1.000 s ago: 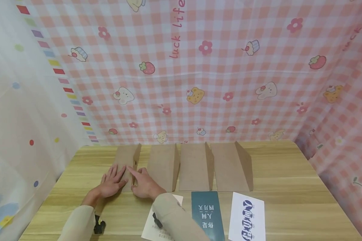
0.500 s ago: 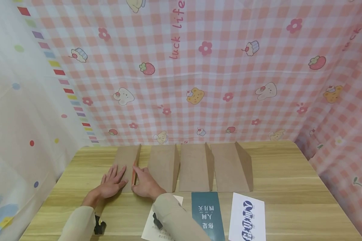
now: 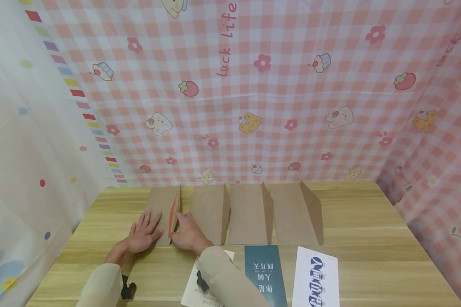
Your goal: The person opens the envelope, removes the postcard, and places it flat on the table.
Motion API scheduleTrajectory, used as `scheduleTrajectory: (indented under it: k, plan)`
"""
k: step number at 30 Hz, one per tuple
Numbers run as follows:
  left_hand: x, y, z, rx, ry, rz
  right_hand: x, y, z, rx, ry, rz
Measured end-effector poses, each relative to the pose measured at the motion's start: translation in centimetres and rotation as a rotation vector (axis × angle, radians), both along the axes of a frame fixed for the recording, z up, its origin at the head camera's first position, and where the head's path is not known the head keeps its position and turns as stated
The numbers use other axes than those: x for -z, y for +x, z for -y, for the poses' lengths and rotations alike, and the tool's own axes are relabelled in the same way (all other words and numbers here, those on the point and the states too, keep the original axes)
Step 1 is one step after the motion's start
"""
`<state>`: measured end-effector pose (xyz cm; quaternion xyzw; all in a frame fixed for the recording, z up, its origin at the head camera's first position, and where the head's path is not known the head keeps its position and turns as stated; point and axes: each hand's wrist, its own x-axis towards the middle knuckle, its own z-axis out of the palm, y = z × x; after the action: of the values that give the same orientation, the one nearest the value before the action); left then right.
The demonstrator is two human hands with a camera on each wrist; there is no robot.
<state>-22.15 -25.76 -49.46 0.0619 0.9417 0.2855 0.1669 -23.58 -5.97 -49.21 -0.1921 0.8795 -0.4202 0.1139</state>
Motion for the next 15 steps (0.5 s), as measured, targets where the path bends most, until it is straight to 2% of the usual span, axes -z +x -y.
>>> scheduleTrajectory:
  k: [9, 15]
  plan:
    - [0.24, -0.17, 0.17, -0.001, 0.014, -0.008, -0.15, -0.32, -0.16, 0.061, -0.063, -0.003]
    - [0.59, -0.15, 0.54, -0.001, 0.052, -0.019, -0.17, -0.51, -0.18, 0.092, -0.064, -0.038]
